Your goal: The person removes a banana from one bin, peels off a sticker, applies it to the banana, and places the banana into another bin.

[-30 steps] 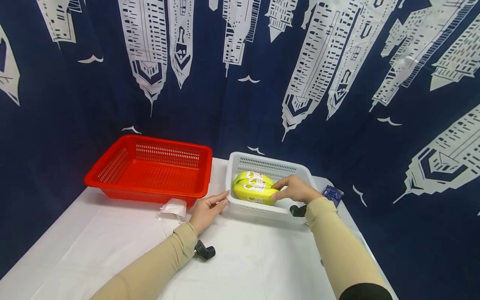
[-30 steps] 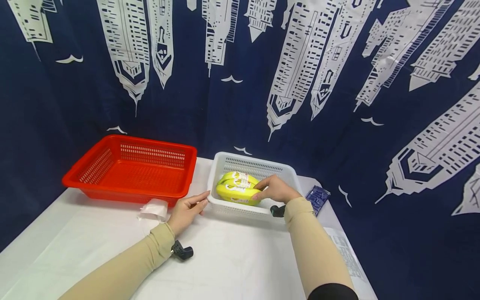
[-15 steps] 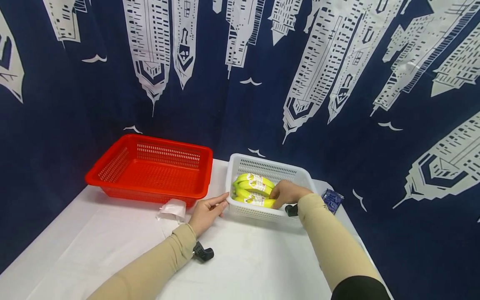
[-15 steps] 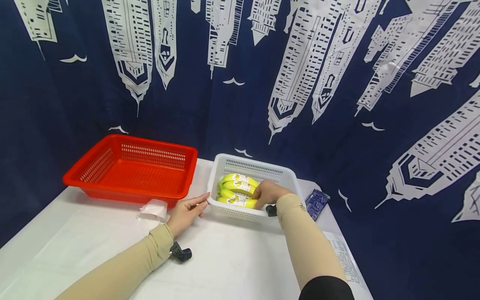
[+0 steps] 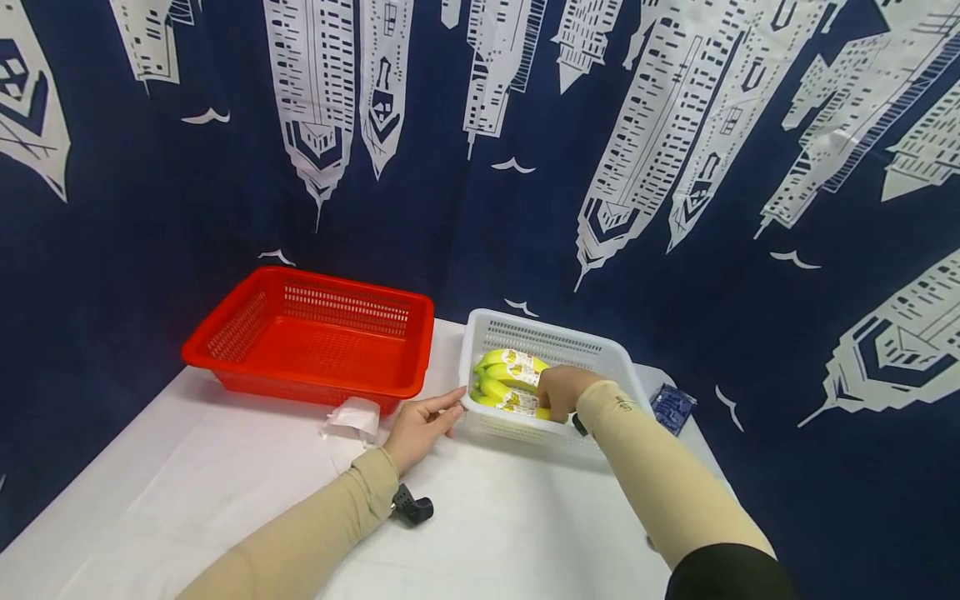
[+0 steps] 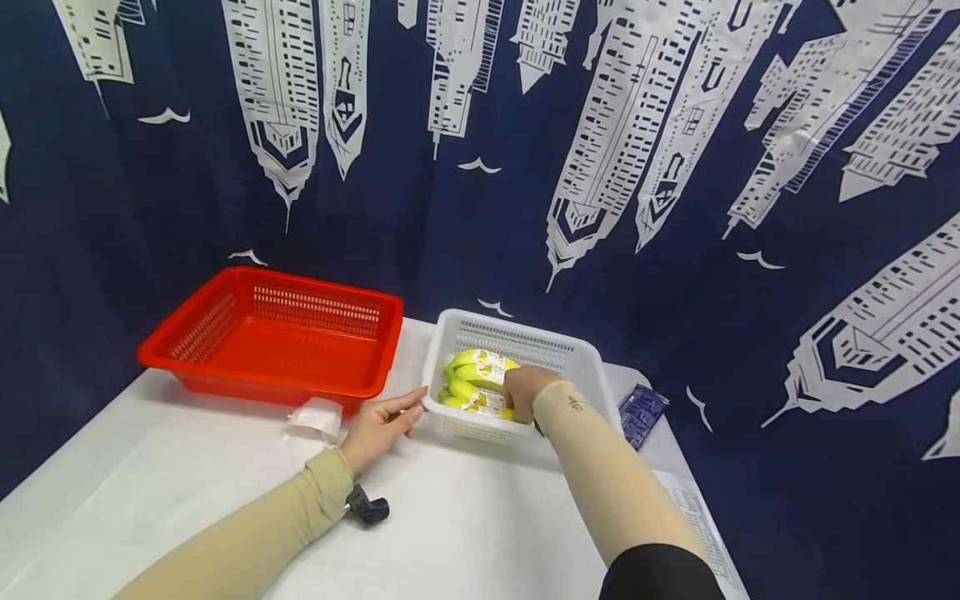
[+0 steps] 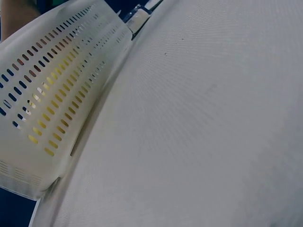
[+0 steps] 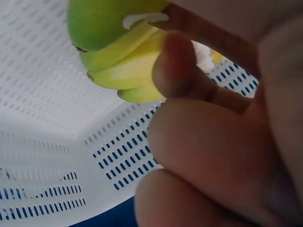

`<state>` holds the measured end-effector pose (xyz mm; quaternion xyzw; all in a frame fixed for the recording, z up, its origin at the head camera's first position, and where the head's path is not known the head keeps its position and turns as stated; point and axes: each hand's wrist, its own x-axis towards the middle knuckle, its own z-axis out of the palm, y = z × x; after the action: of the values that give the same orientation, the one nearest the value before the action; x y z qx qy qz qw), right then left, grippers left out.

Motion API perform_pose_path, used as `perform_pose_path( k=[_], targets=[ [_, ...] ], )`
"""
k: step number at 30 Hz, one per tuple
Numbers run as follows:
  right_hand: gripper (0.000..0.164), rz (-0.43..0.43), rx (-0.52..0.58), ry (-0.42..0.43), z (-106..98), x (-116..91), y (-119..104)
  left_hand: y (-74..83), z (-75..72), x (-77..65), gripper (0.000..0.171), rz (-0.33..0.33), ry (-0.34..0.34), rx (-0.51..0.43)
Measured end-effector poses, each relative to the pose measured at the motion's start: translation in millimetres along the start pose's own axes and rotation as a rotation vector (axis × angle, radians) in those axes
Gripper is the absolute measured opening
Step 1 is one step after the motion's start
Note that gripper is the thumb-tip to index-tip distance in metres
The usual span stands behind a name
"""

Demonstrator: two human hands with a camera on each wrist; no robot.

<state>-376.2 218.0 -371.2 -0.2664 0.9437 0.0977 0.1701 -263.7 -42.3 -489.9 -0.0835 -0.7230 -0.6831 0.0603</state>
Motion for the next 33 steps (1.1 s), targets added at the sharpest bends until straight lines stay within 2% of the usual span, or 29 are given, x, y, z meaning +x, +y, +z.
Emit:
perform_pose_path(
  k=[4,9,14,18,21,25,28,33],
  targets=[
    [0.030,-0.009,-0.093,0.002,-2.8,-3.8,-7.7,0.8,1.6,0.0,0.040,0.004,-0.011,-0.005],
    [0.029,0.004,-0.190,0.023,-3.3,-6.4,-15.7,0.2,2.5,-0.8,0.040,-0.003,-0.013,-0.011],
    [0.026,-0.028,-0.260,0.130,2.7,-6.3,-19.0,-1.1,2.1,-0.8,0.040,0.004,-0.020,-0.015],
    [0.021,-0.056,-0.363,0.193,8.0,-3.8,-21.7,-0.6,1.4,-1.4,0.040,0.005,-0.018,-0.024],
    [0.018,-0.041,-0.446,0.170,9.8,0.7,-24.8,0.0,1.0,-2.0,0.040,0.001,-0.019,-0.027],
    [0.014,0.017,-0.472,0.100,10.5,7.4,-30.3,0.2,0.5,-2.0,0.040,0.003,-0.013,-0.021],
    [0.018,0.057,-0.472,0.057,11.4,11.9,-34.3,-0.2,0.2,-1.6,0.040,0.008,-0.008,-0.017],
    [0.027,0.077,-0.440,0.038,12.3,14.1,-39.7,-0.6,-0.1,-1.3,0.041,0.011,-0.016,-0.011]
  ],
)
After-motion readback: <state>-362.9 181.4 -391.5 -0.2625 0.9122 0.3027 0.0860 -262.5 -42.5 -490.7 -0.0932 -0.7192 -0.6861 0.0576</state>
